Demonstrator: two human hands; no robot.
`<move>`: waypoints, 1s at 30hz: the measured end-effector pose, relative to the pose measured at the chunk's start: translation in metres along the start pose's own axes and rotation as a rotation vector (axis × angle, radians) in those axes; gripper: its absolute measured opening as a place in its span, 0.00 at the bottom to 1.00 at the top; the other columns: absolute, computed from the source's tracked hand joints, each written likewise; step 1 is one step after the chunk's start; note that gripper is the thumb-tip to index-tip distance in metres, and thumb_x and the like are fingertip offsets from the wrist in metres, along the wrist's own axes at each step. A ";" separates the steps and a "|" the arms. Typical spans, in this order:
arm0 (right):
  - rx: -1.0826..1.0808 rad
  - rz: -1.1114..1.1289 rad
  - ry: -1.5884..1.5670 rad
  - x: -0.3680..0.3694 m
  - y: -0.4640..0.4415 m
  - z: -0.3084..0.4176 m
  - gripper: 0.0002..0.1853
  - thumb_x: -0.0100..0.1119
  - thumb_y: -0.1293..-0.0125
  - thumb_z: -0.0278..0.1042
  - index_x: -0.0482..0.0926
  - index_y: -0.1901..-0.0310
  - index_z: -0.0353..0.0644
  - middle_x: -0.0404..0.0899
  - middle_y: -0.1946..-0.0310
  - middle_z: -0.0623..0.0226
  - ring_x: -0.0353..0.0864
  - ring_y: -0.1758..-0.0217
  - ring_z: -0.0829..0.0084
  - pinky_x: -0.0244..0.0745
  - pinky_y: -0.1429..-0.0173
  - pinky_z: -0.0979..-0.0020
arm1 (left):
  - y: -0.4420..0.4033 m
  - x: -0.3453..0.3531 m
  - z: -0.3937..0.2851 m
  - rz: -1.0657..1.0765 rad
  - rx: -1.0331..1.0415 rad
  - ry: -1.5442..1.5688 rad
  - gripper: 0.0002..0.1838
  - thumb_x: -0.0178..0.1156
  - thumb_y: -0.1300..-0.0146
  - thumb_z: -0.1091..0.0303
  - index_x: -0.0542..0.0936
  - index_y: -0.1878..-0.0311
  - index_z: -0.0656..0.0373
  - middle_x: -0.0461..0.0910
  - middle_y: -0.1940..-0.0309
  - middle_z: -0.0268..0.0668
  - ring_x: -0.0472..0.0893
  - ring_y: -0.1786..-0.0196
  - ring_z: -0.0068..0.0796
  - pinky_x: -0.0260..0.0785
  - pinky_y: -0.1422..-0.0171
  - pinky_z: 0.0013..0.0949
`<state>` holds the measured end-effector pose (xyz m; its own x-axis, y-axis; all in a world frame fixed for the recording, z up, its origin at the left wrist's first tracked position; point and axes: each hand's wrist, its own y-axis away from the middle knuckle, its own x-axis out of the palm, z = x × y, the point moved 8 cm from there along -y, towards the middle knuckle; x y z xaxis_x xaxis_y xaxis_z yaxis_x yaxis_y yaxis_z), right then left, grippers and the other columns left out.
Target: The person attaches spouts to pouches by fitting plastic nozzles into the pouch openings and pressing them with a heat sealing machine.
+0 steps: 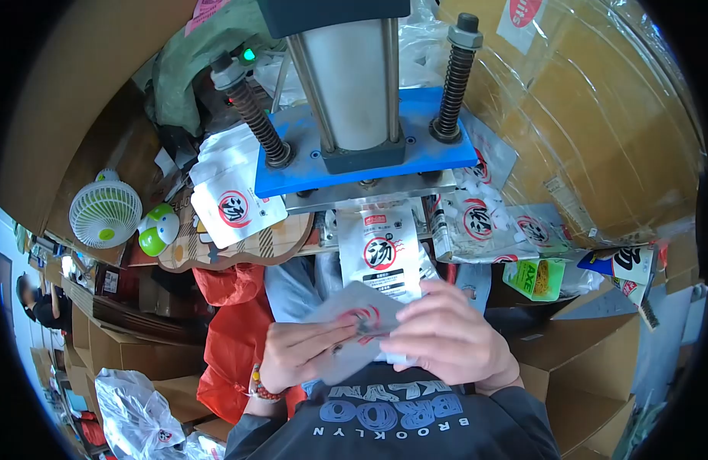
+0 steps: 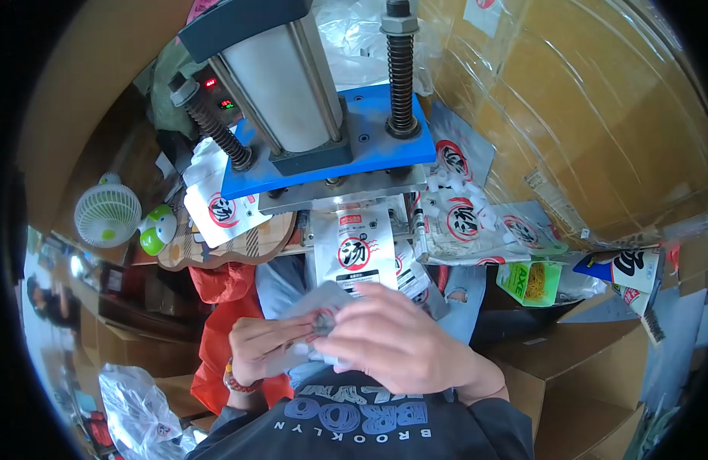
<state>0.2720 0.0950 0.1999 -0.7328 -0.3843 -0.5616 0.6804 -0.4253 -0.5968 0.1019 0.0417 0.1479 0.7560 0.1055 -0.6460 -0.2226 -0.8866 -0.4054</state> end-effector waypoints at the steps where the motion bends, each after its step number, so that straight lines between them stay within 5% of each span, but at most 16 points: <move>1: 0.069 -0.006 -0.036 0.001 0.004 -0.013 0.22 0.75 0.50 0.40 0.86 0.52 0.45 0.82 0.57 0.68 0.80 0.48 0.67 0.65 0.31 0.53 | -0.004 0.011 0.009 0.022 -0.082 0.088 0.13 0.65 0.44 0.74 0.87 0.54 0.57 0.87 0.60 0.40 0.88 0.61 0.35 0.80 0.61 0.30; 3: 0.176 -0.025 0.172 0.010 0.006 -0.053 0.31 0.73 0.46 0.42 0.78 0.40 0.40 0.78 0.47 0.59 0.75 0.40 0.59 0.60 0.29 0.52 | -0.001 0.054 0.064 0.068 -0.243 0.242 0.08 0.65 0.34 0.66 0.87 0.54 0.54 0.88 0.69 0.35 0.86 0.71 0.27 0.73 0.69 0.26; 5: 0.281 -0.088 0.213 0.007 0.014 -0.081 0.37 0.70 0.42 0.38 0.66 0.32 0.37 0.69 0.38 0.52 0.67 0.34 0.50 0.58 0.28 0.55 | 0.000 0.090 0.110 0.068 -0.668 0.475 0.08 0.65 0.33 0.65 0.88 0.57 0.57 0.87 0.73 0.28 0.81 0.74 0.18 0.69 0.71 0.26; 8: 0.397 -0.283 0.272 -0.037 0.030 -0.090 0.31 0.65 0.37 0.33 0.68 0.33 0.36 0.70 0.37 0.53 0.68 0.33 0.55 0.60 0.29 0.58 | -0.020 0.110 0.137 -0.236 -0.791 1.027 0.11 0.64 0.33 0.68 0.85 0.54 0.65 0.87 0.62 0.35 0.84 0.62 0.20 0.76 0.59 0.27; 10: 0.466 -0.394 0.361 -0.059 0.037 -0.111 0.23 0.60 0.33 0.31 0.73 0.37 0.37 0.74 0.41 0.52 0.72 0.36 0.54 0.66 0.32 0.59 | -0.033 0.112 0.154 -0.230 -0.842 1.136 0.12 0.63 0.33 0.71 0.81 0.49 0.67 0.86 0.57 0.38 0.85 0.57 0.25 0.79 0.52 0.30; 13: 0.498 -0.250 0.756 -0.036 0.053 -0.199 0.19 0.58 0.34 0.28 0.76 0.41 0.39 0.77 0.44 0.51 0.75 0.41 0.50 0.69 0.36 0.60 | -0.043 0.115 0.162 -0.282 -0.799 1.192 0.11 0.63 0.33 0.72 0.81 0.50 0.65 0.85 0.57 0.39 0.86 0.57 0.27 0.79 0.52 0.31; 15: 0.592 -0.131 0.694 -0.022 0.064 -0.223 0.18 0.58 0.35 0.27 0.76 0.43 0.39 0.77 0.46 0.51 0.76 0.43 0.49 0.70 0.38 0.59 | -0.038 0.119 0.171 -0.304 -0.792 1.133 0.11 0.64 0.33 0.70 0.81 0.51 0.65 0.85 0.57 0.38 0.85 0.56 0.26 0.78 0.50 0.30; 17: 0.644 -0.050 0.676 -0.009 0.069 -0.229 0.15 0.58 0.38 0.24 0.76 0.49 0.37 0.77 0.52 0.52 0.77 0.50 0.48 0.73 0.45 0.58 | -0.025 0.093 0.196 0.013 -0.944 0.518 0.16 0.65 0.33 0.64 0.81 0.49 0.66 0.86 0.58 0.35 0.85 0.57 0.25 0.76 0.50 0.30; 18: 0.634 -0.041 0.666 -0.006 0.071 -0.228 0.15 0.58 0.38 0.24 0.76 0.49 0.37 0.77 0.52 0.52 0.77 0.50 0.48 0.73 0.45 0.58 | -0.032 0.057 0.197 -0.199 -0.676 0.484 0.26 0.65 0.34 0.54 0.77 0.42 0.65 0.82 0.47 0.43 0.81 0.46 0.33 0.73 0.44 0.38; 20: 0.709 -0.129 0.467 -0.013 0.079 -0.234 0.14 0.58 0.37 0.24 0.76 0.49 0.37 0.77 0.55 0.52 0.78 0.53 0.50 0.74 0.51 0.59 | -0.025 -0.028 0.196 -0.501 -0.485 -0.705 0.37 0.62 0.36 0.44 0.70 0.33 0.61 0.73 0.35 0.48 0.72 0.33 0.45 0.65 0.33 0.49; 23: 0.704 -0.337 0.276 -0.024 0.078 -0.213 0.15 0.58 0.35 0.26 0.76 0.47 0.38 0.75 0.59 0.60 0.77 0.58 0.64 0.72 0.55 0.67 | 0.012 -0.020 0.233 -0.095 -0.442 -1.048 0.44 0.63 0.40 0.41 0.62 0.26 0.53 0.61 0.26 0.43 0.59 0.24 0.50 0.50 0.22 0.53; 25: 0.669 -0.554 0.147 -0.038 0.076 -0.193 0.16 0.62 0.37 0.25 0.79 0.47 0.38 0.75 0.59 0.67 0.74 0.58 0.72 0.69 0.53 0.72 | 0.027 -0.005 0.207 -0.045 -0.313 -0.739 0.34 0.66 0.39 0.52 0.71 0.30 0.51 0.69 0.30 0.43 0.67 0.28 0.49 0.59 0.26 0.47; 26: 0.683 -0.552 0.143 -0.039 0.074 -0.179 0.16 0.62 0.37 0.25 0.79 0.47 0.38 0.75 0.59 0.67 0.74 0.58 0.72 0.69 0.53 0.72 | 0.033 -0.011 0.193 -0.223 -0.184 -0.760 0.21 0.67 0.41 0.66 0.82 0.42 0.51 0.82 0.45 0.42 0.82 0.44 0.45 0.73 0.40 0.37; 28: 0.433 -0.529 0.175 -0.040 0.051 -0.129 0.17 0.66 0.41 0.24 0.82 0.48 0.37 0.77 0.54 0.66 0.76 0.54 0.69 0.70 0.48 0.74 | 0.054 -0.023 0.200 -0.306 -0.546 -0.463 0.15 0.64 0.43 0.78 0.87 0.52 0.56 0.88 0.64 0.42 0.87 0.63 0.32 0.76 0.58 0.29; 29: 0.420 -0.512 0.099 -0.037 0.045 -0.114 0.21 0.71 0.47 0.25 0.83 0.49 0.37 0.78 0.52 0.64 0.77 0.49 0.65 0.68 0.39 0.66 | 0.053 -0.028 0.193 -0.492 -0.513 -0.238 0.14 0.62 0.44 0.80 0.87 0.54 0.59 0.86 0.72 0.42 0.83 0.74 0.26 0.73 0.64 0.27; 30: 0.294 -0.444 0.235 -0.034 0.034 -0.091 0.23 0.73 0.50 0.27 0.83 0.49 0.36 0.78 0.52 0.64 0.77 0.48 0.64 0.66 0.36 0.60 | 0.050 -0.025 0.180 -0.470 -0.535 -0.233 0.14 0.63 0.44 0.81 0.87 0.55 0.59 0.87 0.68 0.42 0.85 0.71 0.27 0.74 0.64 0.28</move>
<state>0.3210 0.1677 0.1467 -0.9028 0.0606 -0.4258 0.2526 -0.7266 -0.6389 -0.0391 0.0753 0.0277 0.5345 0.5669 -0.6269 0.4661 -0.8164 -0.3409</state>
